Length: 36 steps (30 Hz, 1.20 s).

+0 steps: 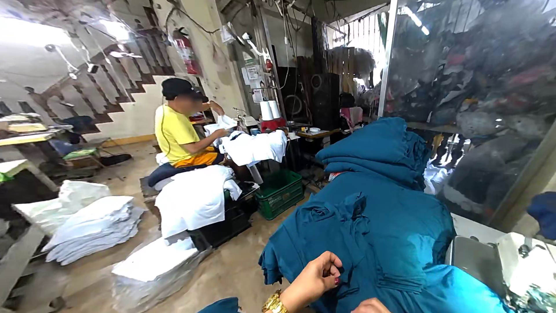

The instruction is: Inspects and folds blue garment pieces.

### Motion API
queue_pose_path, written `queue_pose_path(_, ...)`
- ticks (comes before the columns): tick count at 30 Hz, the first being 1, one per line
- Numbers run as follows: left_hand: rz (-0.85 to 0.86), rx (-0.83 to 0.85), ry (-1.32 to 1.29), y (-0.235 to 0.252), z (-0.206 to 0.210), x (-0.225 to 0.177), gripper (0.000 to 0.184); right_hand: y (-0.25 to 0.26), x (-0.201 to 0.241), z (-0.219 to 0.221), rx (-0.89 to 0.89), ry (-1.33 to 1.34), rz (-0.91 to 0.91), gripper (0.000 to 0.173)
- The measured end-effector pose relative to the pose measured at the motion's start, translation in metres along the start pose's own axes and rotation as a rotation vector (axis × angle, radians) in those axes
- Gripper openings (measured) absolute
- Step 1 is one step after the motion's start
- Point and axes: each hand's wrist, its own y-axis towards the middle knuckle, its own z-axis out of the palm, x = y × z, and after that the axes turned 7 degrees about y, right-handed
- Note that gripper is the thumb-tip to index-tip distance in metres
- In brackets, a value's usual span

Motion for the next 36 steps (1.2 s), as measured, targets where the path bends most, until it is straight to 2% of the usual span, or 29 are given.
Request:
queue_pose_path(3, -0.002, -0.052, -0.057, 0.002, 0.003, 0.003, 0.031, 0.010, 0.005, 0.003, 0.007, -0.029, 0.044, 0.022)
queue_pose_path(9, 0.033, -0.157, -0.198, 0.003, 0.011, 0.013, 0.032, 0.023, 0.013, 0.008, -0.012, -0.037, 0.258, 0.024)
queue_pose_path(14, -0.004, -0.102, -0.283, 0.002, 0.005, 0.009, 0.036, 0.033, 0.017, 0.009, -0.052, -0.016, 0.353, 0.024)
queue_pose_path(18, -0.016, -0.094, -0.266, 0.001, 0.003, 0.007, 0.039, 0.037, 0.017, 0.010, -0.067, 0.011, 0.383, 0.024)
queue_pose_path(22, 0.028, -0.183, -0.223, 0.001, 0.007, 0.010, 0.040, 0.040, 0.018, 0.010, -0.069, 0.016, 0.418, 0.025)
queue_pose_path(26, 0.063, -0.202, -0.135, -0.001, 0.007, 0.010, 0.041, 0.045, 0.019, 0.007, -0.004, -0.008, 0.477, 0.027)
queue_pose_path(30, 0.024, -0.140, -0.106, -0.002, 0.003, 0.007, 0.036, 0.047, 0.018, 0.005, 0.032, -0.027, 0.509, 0.028)
queue_pose_path(36, 0.066, -0.183, 0.014, 0.000, 0.006, 0.009, 0.022, 0.050, 0.014, 0.004, 0.039, -0.038, 0.549, 0.028)
